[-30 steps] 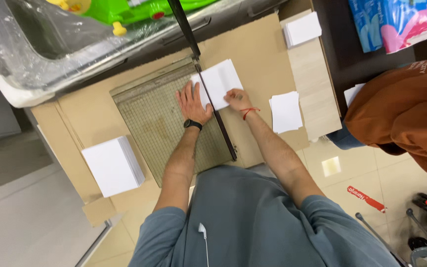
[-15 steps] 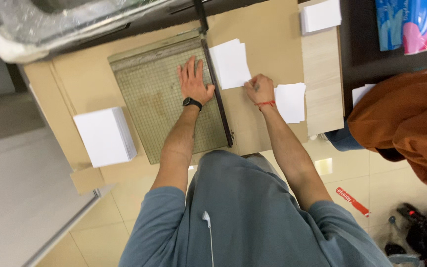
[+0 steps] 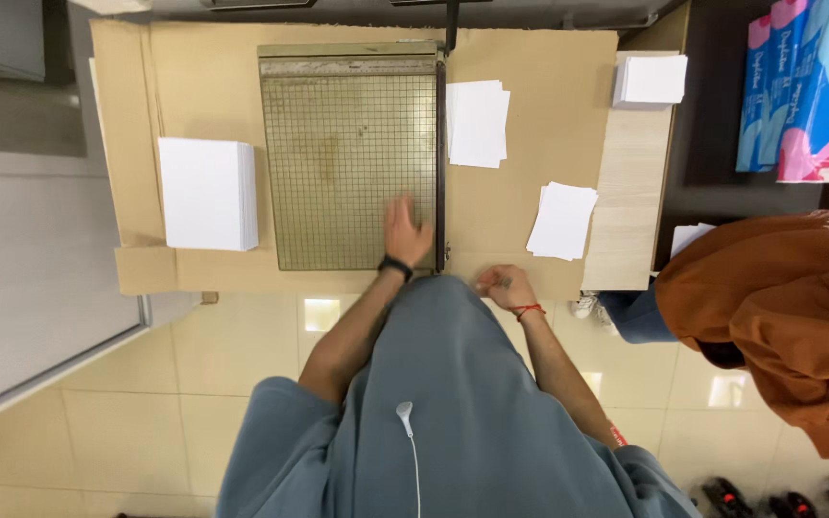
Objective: The person takes sheets of paper from a stack, aligns them on a paper cutter, and presses the blade down to cut the paper into smaller pieces.
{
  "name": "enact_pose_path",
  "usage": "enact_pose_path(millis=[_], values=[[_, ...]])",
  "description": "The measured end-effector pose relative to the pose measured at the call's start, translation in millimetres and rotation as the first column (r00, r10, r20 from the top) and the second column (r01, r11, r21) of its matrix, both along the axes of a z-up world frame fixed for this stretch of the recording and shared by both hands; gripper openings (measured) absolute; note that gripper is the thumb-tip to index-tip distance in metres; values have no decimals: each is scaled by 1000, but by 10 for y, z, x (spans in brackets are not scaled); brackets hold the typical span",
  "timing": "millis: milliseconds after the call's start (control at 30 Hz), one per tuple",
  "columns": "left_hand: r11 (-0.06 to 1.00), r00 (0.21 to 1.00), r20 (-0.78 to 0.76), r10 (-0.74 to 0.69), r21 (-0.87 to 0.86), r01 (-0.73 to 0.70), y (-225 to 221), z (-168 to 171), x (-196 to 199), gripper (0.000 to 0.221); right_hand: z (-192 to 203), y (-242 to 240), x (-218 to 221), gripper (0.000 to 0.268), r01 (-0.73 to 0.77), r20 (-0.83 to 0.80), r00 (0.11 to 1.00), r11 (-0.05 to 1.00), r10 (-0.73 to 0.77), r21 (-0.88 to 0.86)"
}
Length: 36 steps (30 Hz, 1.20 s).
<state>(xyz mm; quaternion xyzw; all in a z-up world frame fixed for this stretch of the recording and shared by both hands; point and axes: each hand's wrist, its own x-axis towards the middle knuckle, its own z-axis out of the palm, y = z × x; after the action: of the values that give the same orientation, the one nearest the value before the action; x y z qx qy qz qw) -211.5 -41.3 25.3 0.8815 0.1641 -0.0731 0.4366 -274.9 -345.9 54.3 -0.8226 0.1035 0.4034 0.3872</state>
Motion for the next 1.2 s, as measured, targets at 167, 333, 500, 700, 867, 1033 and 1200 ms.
enact_pose_path(millis=[167,333,500,700,867,1033,1200], values=[[938,931,-116,-345,-61,340,54,-15,-922,36,-268,265,163,20,-188,70,980,982,185,36],[884,875,-134,-464,-138,448,541,113,-1083,38,201,1233,660,24,-206,292,939,977,184,48],[931,943,-54,-327,-186,313,1650,587,-1298,39,645,2689,743,50,-465,552,705,878,446,-115],[990,966,-216,-142,-48,134,3344,735,-1912,45,839,4691,306,49,-668,650,415,698,637,-258],[976,978,-192,82,-185,-118,4253,341,-2471,50,209,5711,277,32,-638,752,112,627,650,-447],[929,947,-217,239,-232,-288,4526,332,-2593,53,151,6126,272,70,-643,597,148,535,789,-548],[933,958,-183,221,-246,-263,4701,217,-2673,55,154,6230,264,66,-536,615,69,549,786,-642]])
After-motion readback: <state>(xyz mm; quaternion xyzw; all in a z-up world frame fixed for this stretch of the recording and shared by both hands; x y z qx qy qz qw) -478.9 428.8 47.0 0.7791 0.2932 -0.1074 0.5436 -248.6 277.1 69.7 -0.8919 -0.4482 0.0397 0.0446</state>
